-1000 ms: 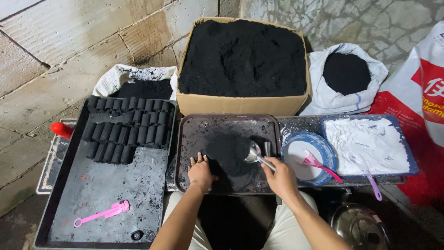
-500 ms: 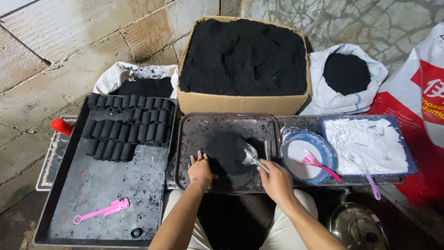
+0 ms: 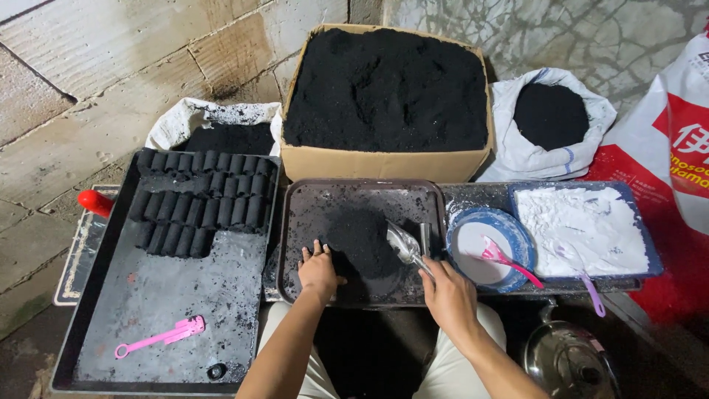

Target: Mixing a liquid binder with charcoal powder in a small bowl using a scoop and a stirring tool.

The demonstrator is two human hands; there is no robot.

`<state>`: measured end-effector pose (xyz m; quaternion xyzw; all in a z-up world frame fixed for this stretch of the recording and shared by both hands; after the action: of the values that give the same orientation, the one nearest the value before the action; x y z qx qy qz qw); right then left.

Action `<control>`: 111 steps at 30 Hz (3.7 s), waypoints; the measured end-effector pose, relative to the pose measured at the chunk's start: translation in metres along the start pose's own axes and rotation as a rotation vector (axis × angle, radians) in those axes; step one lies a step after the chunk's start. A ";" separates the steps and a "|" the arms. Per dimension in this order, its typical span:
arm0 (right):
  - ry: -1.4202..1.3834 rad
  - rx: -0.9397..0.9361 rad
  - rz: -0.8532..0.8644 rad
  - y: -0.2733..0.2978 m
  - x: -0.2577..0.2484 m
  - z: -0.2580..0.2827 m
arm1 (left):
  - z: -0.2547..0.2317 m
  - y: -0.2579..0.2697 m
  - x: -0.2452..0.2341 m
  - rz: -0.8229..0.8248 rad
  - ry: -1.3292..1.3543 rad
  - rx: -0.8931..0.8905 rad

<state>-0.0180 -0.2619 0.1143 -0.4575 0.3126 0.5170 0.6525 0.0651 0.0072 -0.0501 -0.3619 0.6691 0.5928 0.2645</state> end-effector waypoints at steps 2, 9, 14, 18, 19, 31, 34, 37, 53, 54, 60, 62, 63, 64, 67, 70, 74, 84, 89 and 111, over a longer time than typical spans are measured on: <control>0.024 0.007 -0.012 0.000 -0.004 0.004 | 0.001 -0.001 0.000 -0.003 0.006 0.000; 0.038 0.038 -0.001 -0.002 -0.006 0.002 | 0.000 0.000 0.001 -0.002 -0.004 0.003; 0.035 0.067 0.077 -0.006 0.002 0.000 | 0.001 -0.001 0.002 0.007 0.009 0.005; -0.026 0.119 0.123 -0.011 0.003 -0.006 | -0.001 0.003 -0.003 0.007 0.004 -0.001; -0.027 0.117 0.122 -0.016 0.001 -0.003 | -0.001 0.004 -0.004 0.004 0.004 -0.002; -0.246 0.419 -0.116 -0.158 -0.062 -0.077 | -0.003 0.007 -0.008 -0.070 -0.040 0.030; -0.173 0.392 -0.146 -0.216 -0.036 -0.116 | -0.005 0.010 -0.014 -0.068 -0.025 0.038; -0.176 0.385 -0.148 -0.262 -0.013 -0.133 | -0.007 0.015 -0.017 -0.045 -0.018 0.022; -0.235 0.503 -0.015 -0.335 0.094 -0.122 | 0.005 -0.010 0.008 0.027 -0.025 0.000; -0.234 0.519 0.008 -0.334 0.094 -0.121 | 0.003 -0.009 0.010 0.040 -0.035 -0.001; -0.243 0.556 0.037 -0.332 0.093 -0.119 | -0.001 0.003 -0.004 0.036 -0.009 0.002; -0.211 0.596 0.023 -0.325 0.078 -0.111 | 0.002 -0.006 0.007 0.036 -0.018 -0.004; -0.181 0.639 0.011 -0.319 0.070 -0.109 | 0.004 -0.010 0.012 0.038 -0.029 -0.011; -0.180 0.641 0.008 -0.315 0.063 -0.106 | 0.003 -0.008 0.009 0.037 -0.030 -0.008; -0.161 0.586 -0.136 -0.304 0.033 -0.094 | 0.001 -0.003 0.005 0.041 -0.021 0.000; -0.148 0.466 -0.321 -0.291 0.007 -0.084 | 0.002 -0.007 0.005 0.022 -0.022 -0.001; -0.187 0.239 -0.363 -0.262 -0.008 -0.063 | 0.000 -0.004 0.006 0.030 -0.019 0.001; -0.305 0.244 -0.054 -0.148 0.031 -0.030 | -0.002 -0.001 -0.005 -0.102 -0.054 0.033; -0.336 0.377 0.089 -0.077 0.054 -0.030 | -0.002 0.007 -0.011 -0.109 -0.043 0.056; -0.672 1.118 -0.301 0.125 0.051 -0.249 | -0.004 0.013 -0.018 -0.200 -0.117 0.188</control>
<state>-0.1076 -0.4658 -0.0610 0.0969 0.2459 0.2949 0.9182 0.0660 0.0063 -0.0275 -0.3650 0.6658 0.5182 0.3936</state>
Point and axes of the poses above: each hand's wrist, its own y-axis away from the middle knuckle, its own x-axis out of the palm, z = x × y, the point moved 8 cm from there along -y, towards the middle knuckle, and after that the axes turned 6 degrees about x, right-handed, at the moved point
